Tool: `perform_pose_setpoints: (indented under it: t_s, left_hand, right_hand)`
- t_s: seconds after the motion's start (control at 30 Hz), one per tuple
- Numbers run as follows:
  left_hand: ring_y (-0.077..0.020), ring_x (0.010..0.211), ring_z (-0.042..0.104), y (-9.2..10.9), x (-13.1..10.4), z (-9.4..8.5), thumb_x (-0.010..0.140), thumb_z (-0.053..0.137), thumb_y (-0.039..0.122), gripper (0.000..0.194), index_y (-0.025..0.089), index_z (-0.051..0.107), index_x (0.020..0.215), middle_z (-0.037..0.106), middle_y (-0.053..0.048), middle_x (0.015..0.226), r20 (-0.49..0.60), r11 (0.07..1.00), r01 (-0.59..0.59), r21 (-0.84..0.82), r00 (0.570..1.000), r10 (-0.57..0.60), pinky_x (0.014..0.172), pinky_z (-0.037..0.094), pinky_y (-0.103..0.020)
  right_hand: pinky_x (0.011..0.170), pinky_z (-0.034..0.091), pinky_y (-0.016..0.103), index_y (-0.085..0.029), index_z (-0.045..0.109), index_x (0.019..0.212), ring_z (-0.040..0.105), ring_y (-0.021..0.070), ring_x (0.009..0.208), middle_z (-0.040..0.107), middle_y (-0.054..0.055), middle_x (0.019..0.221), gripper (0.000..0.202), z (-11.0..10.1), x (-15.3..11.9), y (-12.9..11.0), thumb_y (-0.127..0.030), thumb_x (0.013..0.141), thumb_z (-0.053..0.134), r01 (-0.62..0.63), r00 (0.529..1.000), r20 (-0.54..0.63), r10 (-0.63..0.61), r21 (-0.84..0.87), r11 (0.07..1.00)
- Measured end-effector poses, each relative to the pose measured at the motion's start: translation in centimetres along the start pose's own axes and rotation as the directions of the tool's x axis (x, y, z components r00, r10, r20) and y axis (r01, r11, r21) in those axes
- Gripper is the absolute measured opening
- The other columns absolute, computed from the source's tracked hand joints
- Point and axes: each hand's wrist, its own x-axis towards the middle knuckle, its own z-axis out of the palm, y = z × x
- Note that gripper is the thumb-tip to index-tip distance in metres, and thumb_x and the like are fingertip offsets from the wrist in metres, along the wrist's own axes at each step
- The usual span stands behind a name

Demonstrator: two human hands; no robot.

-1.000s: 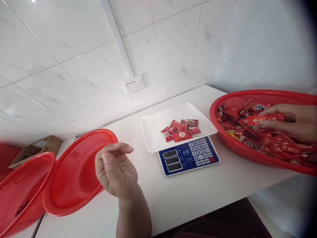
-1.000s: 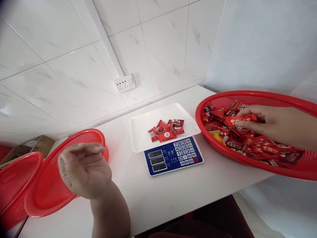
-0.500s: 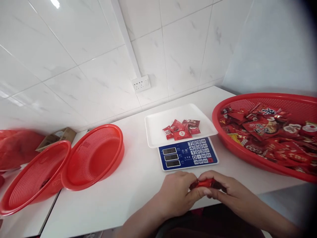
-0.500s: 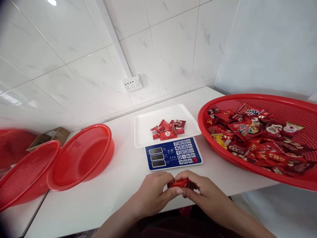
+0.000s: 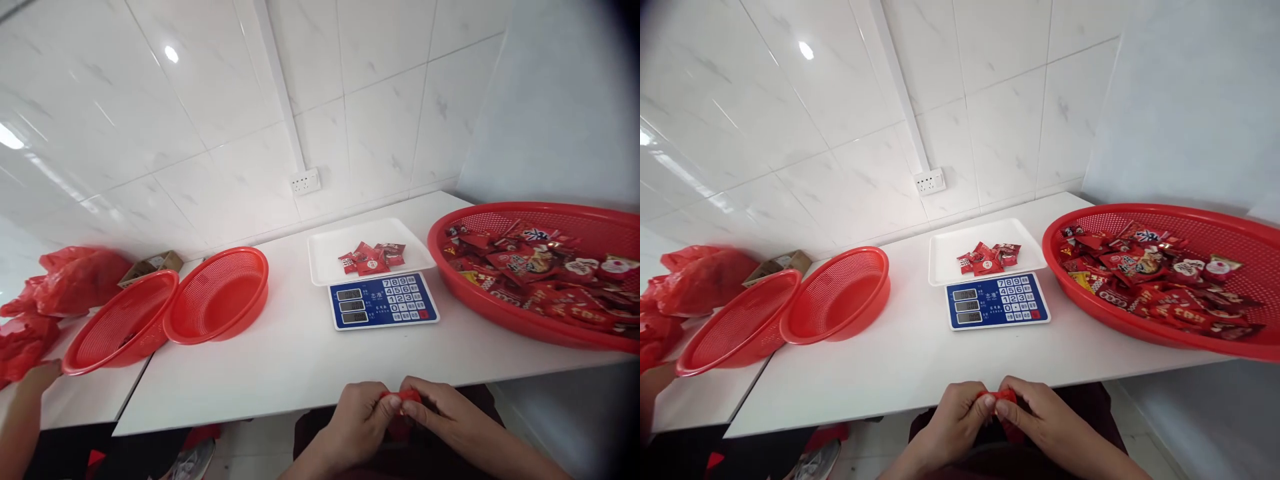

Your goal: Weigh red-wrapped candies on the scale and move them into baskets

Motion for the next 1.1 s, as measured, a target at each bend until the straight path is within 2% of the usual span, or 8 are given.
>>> perform_pose_setpoints:
  t_s: [0.17,0.33,0.5,0.67,0.8,0.93,1.1]
  left_hand:
    - [-0.0112,0.061,0.044,-0.8,-0.5,0.6,0.091,0.029,0.056,0.054,0.015,0.052,0.065,0.051,0.0,0.065,-0.05,0.985,-0.027,-0.169,0.999,0.019,0.058,0.036,-0.022]
    - [-0.0111,0.062,0.044,-0.9,-0.2,0.3,0.089,0.034,0.056,0.051,0.014,0.054,0.069,0.052,0.0,0.066,-0.005,0.964,-0.031,-0.263,1.0,0.031,0.058,0.036,-0.022]
    - [-0.0102,0.063,0.041,-0.8,0.6,-0.4,0.081,0.053,0.053,0.041,0.013,0.057,0.071,0.05,0.002,0.067,0.012,0.96,0.052,-0.274,0.999,-0.05,0.056,0.033,-0.02]
    - [-0.0102,0.063,0.044,0.1,2.2,-1.0,0.08,0.056,0.045,0.033,0.013,0.058,0.071,0.053,0.002,0.066,0.044,0.927,0.114,-0.359,0.993,-0.105,0.059,0.035,-0.021]
    - [-0.0102,0.062,0.044,1.2,4.0,-1.1,0.078,0.058,0.042,0.03,0.014,0.058,0.069,0.053,0.003,0.064,0.028,0.937,0.115,-0.329,0.993,-0.112,0.058,0.035,-0.021]
    - [-0.0115,0.063,0.047,1.8,5.4,-0.6,0.079,0.057,0.046,0.033,0.014,0.059,0.07,0.056,0.001,0.066,-0.004,0.957,0.105,-0.269,0.994,-0.11,0.06,0.038,-0.022]
    - [-0.0124,0.065,0.051,2.0,6.1,-0.6,0.083,0.05,0.047,0.036,0.014,0.058,0.071,0.058,-0.001,0.068,0.034,0.954,0.098,-0.284,0.995,-0.092,0.066,0.042,-0.024]
  right_hand:
    - [0.062,0.039,0.024,-0.018,0.054,0.071,0.049,0.0136,0.065,0.058,-0.001,0.069,0.039,0.8,-0.1,-0.3,-0.055,0.084,0.047,-0.005,1.0,-0.024,0.005,0.014,1.0]
    - [0.057,0.037,0.023,-0.018,0.049,0.065,0.044,0.0121,0.059,0.051,-0.002,0.062,0.045,0.8,0.4,-0.1,-0.06,0.083,0.044,-0.023,0.999,-0.034,0.024,0.043,0.999]
    - [0.057,0.035,0.023,-0.019,0.045,0.062,0.041,0.0115,0.058,0.046,-0.003,0.059,0.047,0.3,1.3,0.2,-0.061,0.082,0.044,-0.023,0.999,-0.034,0.026,0.069,0.997]
    - [0.056,0.037,0.023,-0.019,0.047,0.064,0.043,0.0117,0.057,0.049,-0.002,0.06,0.046,-1.0,2.5,0.1,-0.061,0.081,0.045,-0.046,0.999,-0.023,0.049,0.119,0.992]
    - [0.054,0.036,0.023,-0.019,0.044,0.059,0.041,0.0114,0.055,0.046,-0.002,0.057,0.051,-2.6,3.0,0.2,-0.067,0.08,0.041,-0.013,0.997,-0.079,0.022,0.113,0.994]
    - [0.05,0.033,0.024,-0.02,0.04,0.055,0.039,0.0113,0.051,0.042,-0.002,0.052,0.056,-4.0,3.3,0.7,-0.069,0.08,0.037,-0.033,0.994,-0.104,0.043,0.092,0.995]
    - [0.051,0.035,0.024,-0.019,0.049,0.056,0.039,0.0112,0.051,0.045,-0.002,0.054,0.052,-4.2,3.7,1.1,-0.062,0.084,0.038,-0.009,0.994,-0.107,0.02,0.1,0.995]
